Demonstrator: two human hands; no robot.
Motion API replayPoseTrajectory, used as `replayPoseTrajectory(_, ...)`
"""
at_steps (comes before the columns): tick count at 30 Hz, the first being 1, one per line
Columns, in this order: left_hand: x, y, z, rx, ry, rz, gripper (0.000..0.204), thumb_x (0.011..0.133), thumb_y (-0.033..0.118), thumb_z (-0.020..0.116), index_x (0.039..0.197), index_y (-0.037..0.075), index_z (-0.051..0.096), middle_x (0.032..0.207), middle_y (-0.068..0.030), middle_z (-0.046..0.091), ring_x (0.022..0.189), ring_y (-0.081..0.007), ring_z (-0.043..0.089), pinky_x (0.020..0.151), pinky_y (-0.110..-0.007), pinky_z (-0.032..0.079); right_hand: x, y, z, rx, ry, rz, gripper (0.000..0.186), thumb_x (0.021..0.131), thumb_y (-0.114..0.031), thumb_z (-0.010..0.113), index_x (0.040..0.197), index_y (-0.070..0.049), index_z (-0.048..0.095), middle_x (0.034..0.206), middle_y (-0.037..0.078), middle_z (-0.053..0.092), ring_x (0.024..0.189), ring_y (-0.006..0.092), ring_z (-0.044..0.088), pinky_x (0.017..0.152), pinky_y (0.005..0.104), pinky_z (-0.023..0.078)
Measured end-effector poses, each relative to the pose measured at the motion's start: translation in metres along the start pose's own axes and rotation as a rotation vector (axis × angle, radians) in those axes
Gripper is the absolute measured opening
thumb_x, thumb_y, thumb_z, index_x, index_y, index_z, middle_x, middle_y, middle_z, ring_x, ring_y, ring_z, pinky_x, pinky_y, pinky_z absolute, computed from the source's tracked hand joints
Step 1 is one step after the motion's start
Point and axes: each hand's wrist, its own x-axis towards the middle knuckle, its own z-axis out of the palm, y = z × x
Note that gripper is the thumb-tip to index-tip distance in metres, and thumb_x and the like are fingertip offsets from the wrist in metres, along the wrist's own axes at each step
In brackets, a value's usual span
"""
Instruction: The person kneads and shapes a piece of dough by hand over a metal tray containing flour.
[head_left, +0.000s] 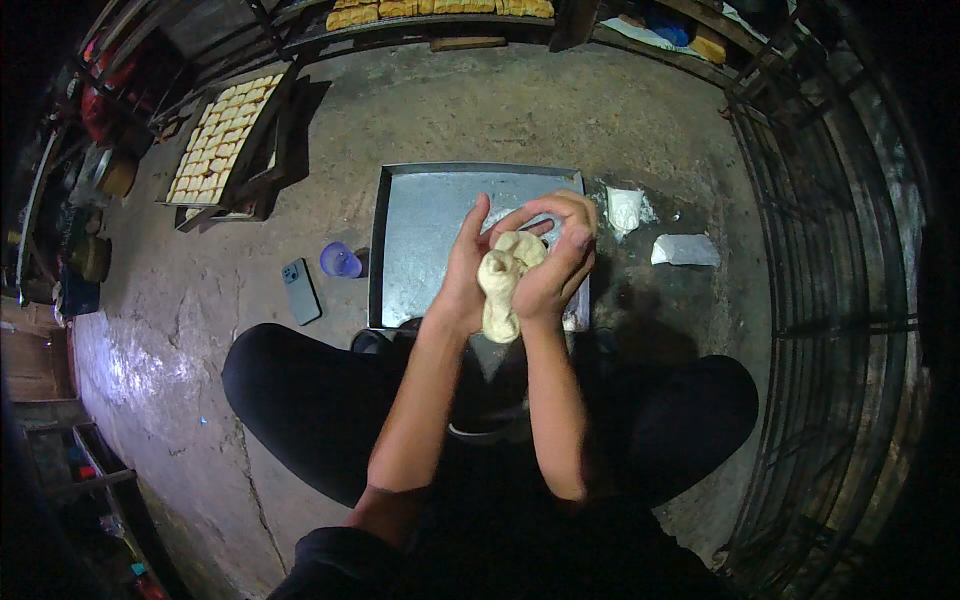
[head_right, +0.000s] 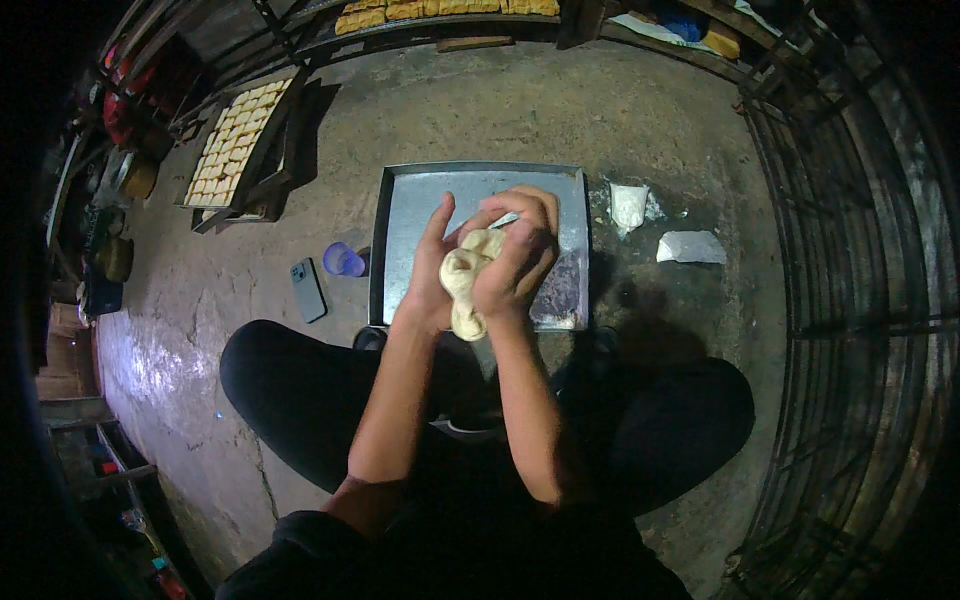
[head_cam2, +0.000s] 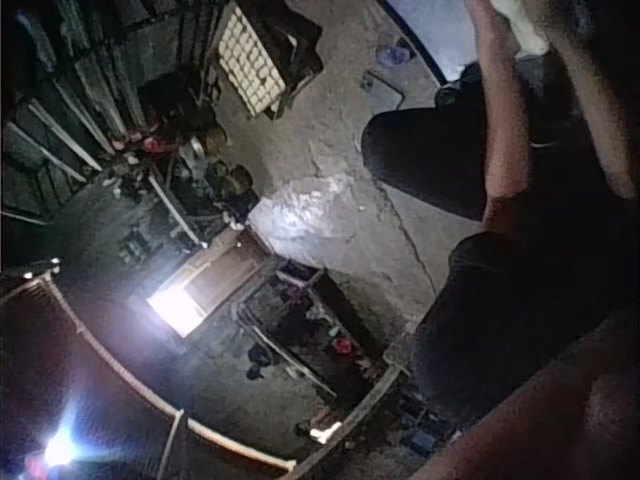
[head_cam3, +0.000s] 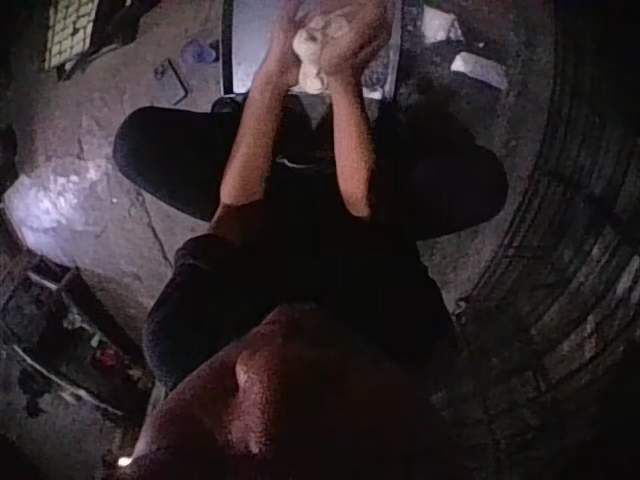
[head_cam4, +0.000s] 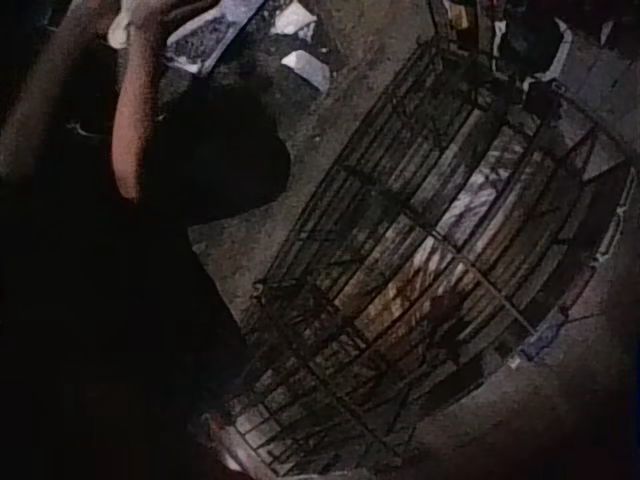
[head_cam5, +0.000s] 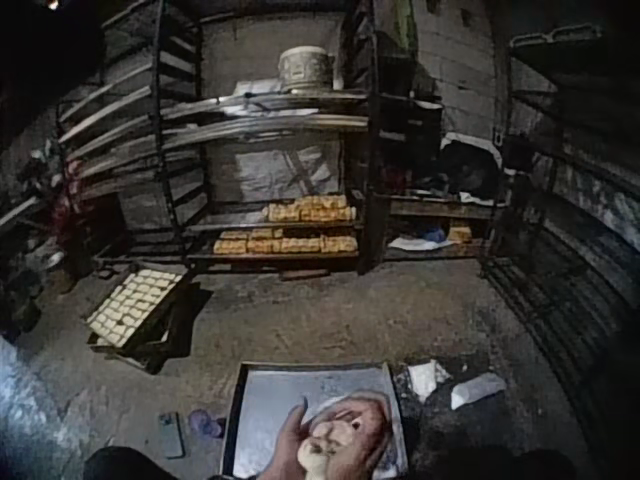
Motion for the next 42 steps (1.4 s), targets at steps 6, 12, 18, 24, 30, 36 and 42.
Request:
replayPoseTrajectory(6, -0.001, -0.014, 0.007, 0.522, -0.080, 0.271, 0.078, 0.088, 0.054, 0.066, 0.141, 0.001, 0.044, 0.141, -0.0140, 0.048, 0.127, -0.0264, 0.049, 0.110, -0.040, 0.037, 0.010, 0.028, -0.012, -0.081, 0.131, 0.060, 0.037, 0.103, -0.031, 0.038, 0.099, 0.000, 0.058, 0.107, 0.015, 0.056, 0.108, 0.0301, 0.053, 0.097, 0.0428, 0.040)
replayPoseTrajectory(12, -0.007, -0.003, 0.013, 0.738, -0.221, 0.346, 0.078, 0.073, 0.018, 0.079, 0.140, 0.005, 0.042, 0.143, -0.0113, 0.046, 0.131, -0.0246, 0.046, 0.110, -0.037, 0.037, 0.019, 0.022, -0.015, -0.074, 0.158, 0.089, 0.023, 0.100, -0.020, 0.049, 0.106, 0.000, 0.057, 0.117, 0.018, 0.053, 0.113, 0.0294, 0.051, 0.096, 0.0400, 0.043)
replayPoseTrajectory(18, 0.010, -0.009, 0.010, 0.443, -0.062, 0.503, 0.053, 0.078, -0.008, 0.055, 0.127, 0.010, 0.046, 0.150, -0.0150, 0.042, 0.133, -0.0289, 0.048, 0.105, -0.038, 0.044, 0.015, 0.044, -0.023, 0.235, 0.071, 0.512, 0.031, 0.103, -0.031, 0.048, 0.108, -0.001, 0.058, 0.112, 0.011, 0.058, 0.098, 0.0225, 0.058, 0.092, 0.0381, 0.046)
replayPoseTrajectory(24, 0.008, 0.015, -0.003, 0.207, 0.196, 0.729, 0.047, 0.089, 0.003, 0.052, 0.135, 0.009, 0.043, 0.148, -0.0102, 0.043, 0.130, -0.0254, 0.047, 0.105, -0.037, 0.044, -0.035, 0.028, 0.023, 0.374, -0.264, 0.449, 0.053, 0.105, -0.041, 0.036, 0.138, -0.002, 0.049, 0.144, 0.018, 0.045, 0.137, 0.0310, 0.041, 0.114, 0.0418, 0.031)
replayPoseTrajectory(30, 0.005, 0.016, -0.007, 0.668, 0.170, 0.545, 0.063, 0.106, 0.054, 0.023, 0.144, 0.011, 0.048, 0.158, -0.0119, 0.031, 0.143, -0.0216, 0.034, 0.115, -0.035, 0.029, -0.044, 0.026, 0.027, 0.397, -0.139, 0.460, 0.057, 0.106, -0.042, 0.034, 0.142, 0.000, 0.046, 0.143, 0.020, 0.049, 0.131, 0.0302, 0.049, 0.110, 0.0389, 0.035)
replayPoseTrajectory(36, 0.009, -0.005, -0.009, 0.895, 0.150, 0.414, 0.074, 0.102, 0.065, 0.022, 0.156, 0.014, 0.021, 0.161, -0.0193, 0.015, 0.149, -0.0308, 0.019, 0.119, -0.042, 0.020, -0.021, 0.037, 0.005, 0.380, 0.077, 0.765, 0.060, 0.103, -0.051, 0.037, 0.086, 0.000, 0.064, 0.079, 0.008, 0.067, 0.074, 0.0192, 0.066, 0.069, 0.0332, 0.050)
replayPoseTrajectory(42, 0.019, -0.024, -0.014, 1.184, 0.208, 0.526, 0.071, 0.103, 0.054, 0.038, 0.154, 0.007, 0.026, 0.144, -0.0198, 0.046, 0.133, -0.0309, 0.044, 0.113, -0.040, 0.030, -0.022, 0.082, -0.015, 0.472, 0.198, 1.002, 0.042, 0.094, -0.039, 0.057, 0.070, -0.004, 0.062, 0.070, 0.003, 0.061, 0.064, 0.0137, 0.057, 0.061, 0.0310, 0.046)
